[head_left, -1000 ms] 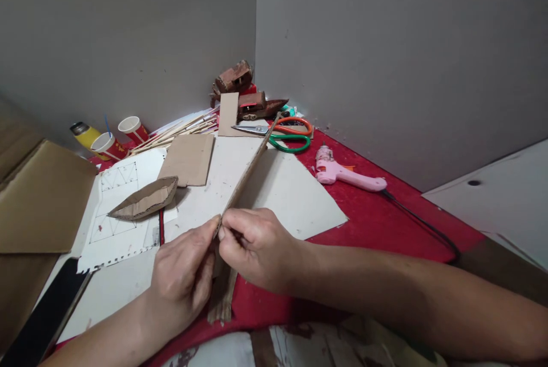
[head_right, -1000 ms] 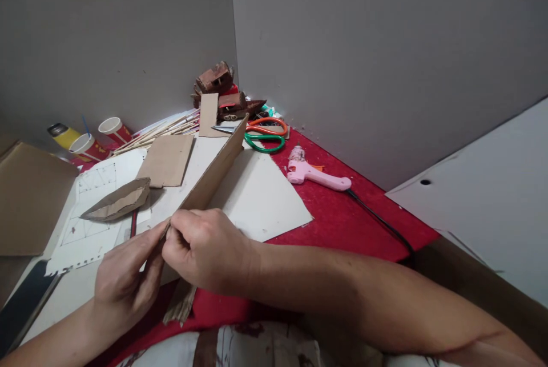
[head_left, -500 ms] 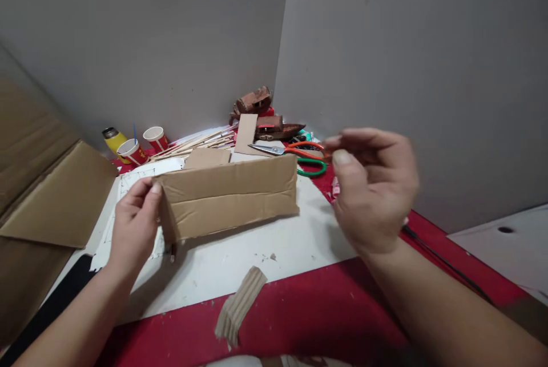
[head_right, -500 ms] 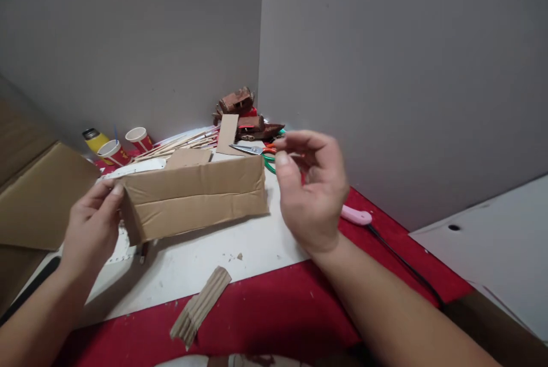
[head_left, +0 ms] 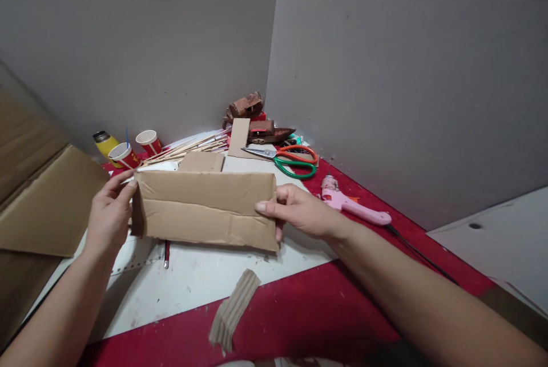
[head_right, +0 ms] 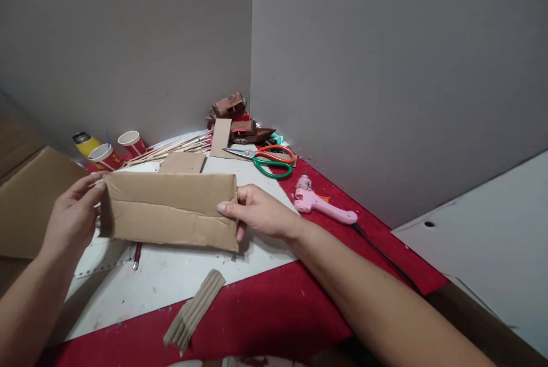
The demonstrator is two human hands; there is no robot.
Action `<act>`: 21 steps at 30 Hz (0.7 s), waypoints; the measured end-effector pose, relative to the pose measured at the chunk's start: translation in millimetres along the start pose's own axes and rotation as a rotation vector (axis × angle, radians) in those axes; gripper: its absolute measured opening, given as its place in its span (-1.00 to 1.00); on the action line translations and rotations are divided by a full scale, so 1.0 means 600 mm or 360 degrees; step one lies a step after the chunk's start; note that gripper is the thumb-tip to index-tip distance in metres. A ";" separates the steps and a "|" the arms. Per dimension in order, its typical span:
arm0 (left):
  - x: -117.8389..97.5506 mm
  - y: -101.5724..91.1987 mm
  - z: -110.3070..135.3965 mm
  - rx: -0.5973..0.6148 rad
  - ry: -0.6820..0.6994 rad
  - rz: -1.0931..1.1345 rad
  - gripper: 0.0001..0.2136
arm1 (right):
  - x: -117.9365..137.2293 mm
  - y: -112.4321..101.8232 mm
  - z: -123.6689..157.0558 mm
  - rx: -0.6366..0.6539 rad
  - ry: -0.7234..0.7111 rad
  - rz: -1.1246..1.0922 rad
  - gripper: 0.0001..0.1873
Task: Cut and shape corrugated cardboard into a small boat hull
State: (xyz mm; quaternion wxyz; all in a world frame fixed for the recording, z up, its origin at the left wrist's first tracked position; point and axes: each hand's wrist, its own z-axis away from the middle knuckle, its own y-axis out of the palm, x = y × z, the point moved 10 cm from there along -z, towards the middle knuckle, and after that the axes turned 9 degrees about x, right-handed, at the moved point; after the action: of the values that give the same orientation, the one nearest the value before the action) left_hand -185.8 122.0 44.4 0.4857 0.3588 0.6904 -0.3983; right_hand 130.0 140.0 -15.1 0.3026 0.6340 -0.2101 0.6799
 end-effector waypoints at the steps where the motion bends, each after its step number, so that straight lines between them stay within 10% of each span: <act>1: -0.019 -0.006 0.004 -0.0057 0.0152 -0.0123 -0.69 | 0.003 -0.001 -0.001 -0.0073 -0.0041 -0.0034 -0.49; 8: -0.122 0.050 0.109 0.0032 0.0785 -0.0454 -0.69 | 0.002 0.005 0.008 -0.0462 -0.0240 0.0002 -0.48; 16: -0.112 0.234 0.187 0.1239 0.0205 -0.0264 -0.74 | 0.064 0.031 0.043 -0.0661 -0.0848 0.0950 -0.69; 21: -0.089 0.305 0.195 0.1375 -0.0350 0.0400 -0.81 | 0.083 0.043 0.057 -0.0698 -0.1127 0.1290 -0.78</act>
State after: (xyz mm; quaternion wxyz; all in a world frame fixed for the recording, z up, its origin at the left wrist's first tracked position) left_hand 35.0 88.7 33.9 0.4066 0.5649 0.3566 -0.6232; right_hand 137.2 105.4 40.6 0.0537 0.6143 -0.6605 0.4284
